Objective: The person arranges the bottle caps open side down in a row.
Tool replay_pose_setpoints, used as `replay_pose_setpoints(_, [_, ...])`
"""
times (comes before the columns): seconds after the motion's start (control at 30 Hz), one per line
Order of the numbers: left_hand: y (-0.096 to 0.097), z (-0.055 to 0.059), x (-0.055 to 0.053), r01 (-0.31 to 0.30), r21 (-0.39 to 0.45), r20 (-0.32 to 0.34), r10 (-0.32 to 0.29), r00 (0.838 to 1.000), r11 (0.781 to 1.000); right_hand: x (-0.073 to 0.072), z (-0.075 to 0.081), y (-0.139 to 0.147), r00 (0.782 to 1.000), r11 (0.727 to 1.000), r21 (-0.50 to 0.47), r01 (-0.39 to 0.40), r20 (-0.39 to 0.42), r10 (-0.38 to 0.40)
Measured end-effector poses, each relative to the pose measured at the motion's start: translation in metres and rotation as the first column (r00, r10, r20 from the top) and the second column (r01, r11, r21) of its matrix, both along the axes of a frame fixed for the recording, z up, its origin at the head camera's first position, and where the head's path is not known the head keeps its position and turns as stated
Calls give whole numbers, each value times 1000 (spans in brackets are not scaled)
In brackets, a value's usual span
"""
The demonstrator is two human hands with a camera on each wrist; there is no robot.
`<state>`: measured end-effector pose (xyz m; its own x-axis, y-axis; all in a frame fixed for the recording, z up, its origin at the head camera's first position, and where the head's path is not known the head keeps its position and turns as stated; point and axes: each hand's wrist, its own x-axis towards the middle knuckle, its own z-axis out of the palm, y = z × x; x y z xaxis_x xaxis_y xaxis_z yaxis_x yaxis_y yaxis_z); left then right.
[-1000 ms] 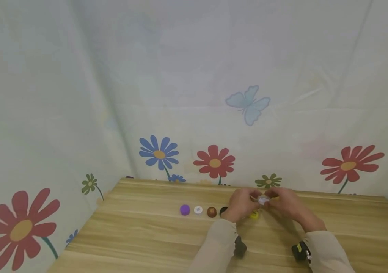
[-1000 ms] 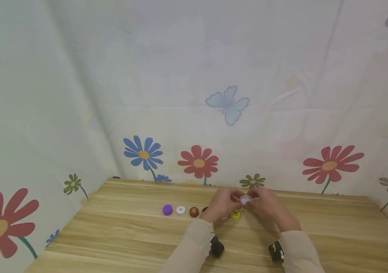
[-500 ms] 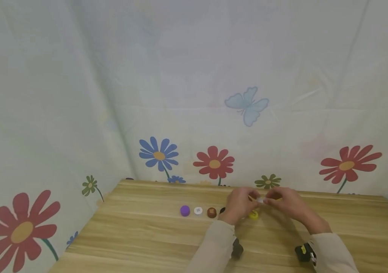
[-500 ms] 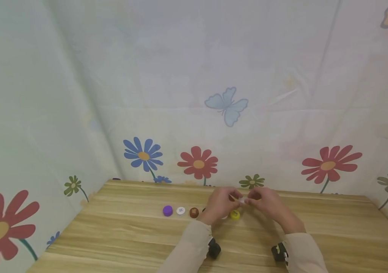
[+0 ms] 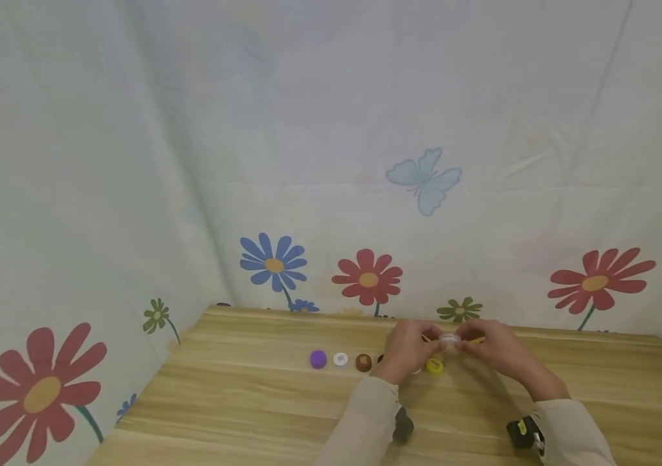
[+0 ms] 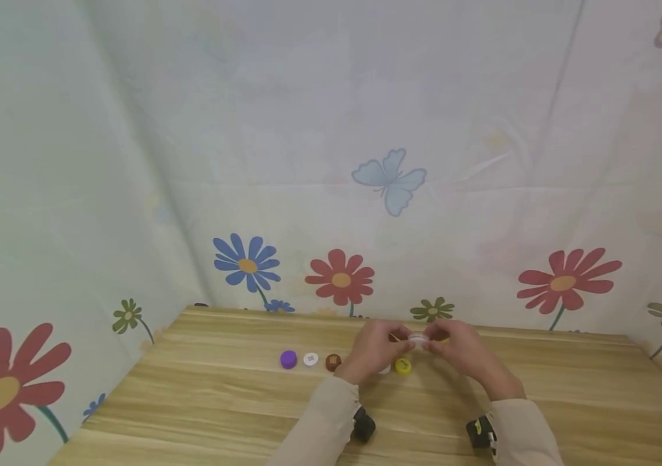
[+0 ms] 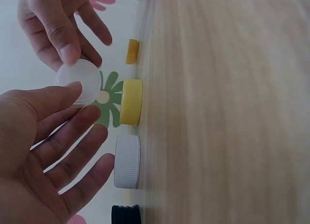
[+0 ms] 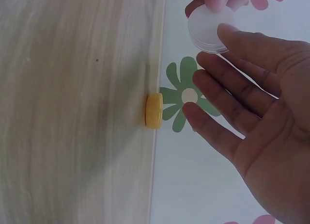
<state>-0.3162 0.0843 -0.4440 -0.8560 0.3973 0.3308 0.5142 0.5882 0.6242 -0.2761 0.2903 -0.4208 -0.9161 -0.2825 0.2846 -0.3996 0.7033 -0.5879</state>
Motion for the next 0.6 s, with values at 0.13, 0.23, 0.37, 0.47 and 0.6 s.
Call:
replay_pose_setpoints(0.13, [0,-1,-1,4,7,-3,-4,1000,1000,0,0,0,1000,1000,11,4,-16,-4])
replay_pose_setpoints(0.23, [-1,-1,-1,10,9,-15,-10,1000,1000,0,0,-2,1000,1000,12,9,-17,-9])
replay_pose_setpoints(0.37, [-2,0,0,26,2,-41,-26,999,1000,-1,0,-3,1000,1000,4,15,-6,-15])
replay_pose_setpoints(0.47, [-3,0,0,49,-6,-41,-49,998,999,-1,0,-3,1000,1000,-14,17,13,-17])
replay_pose_setpoints(0.6, [-2,1,0,82,-13,-34,-82,996,997,0,0,-3,999,998,-54,12,40,-10])
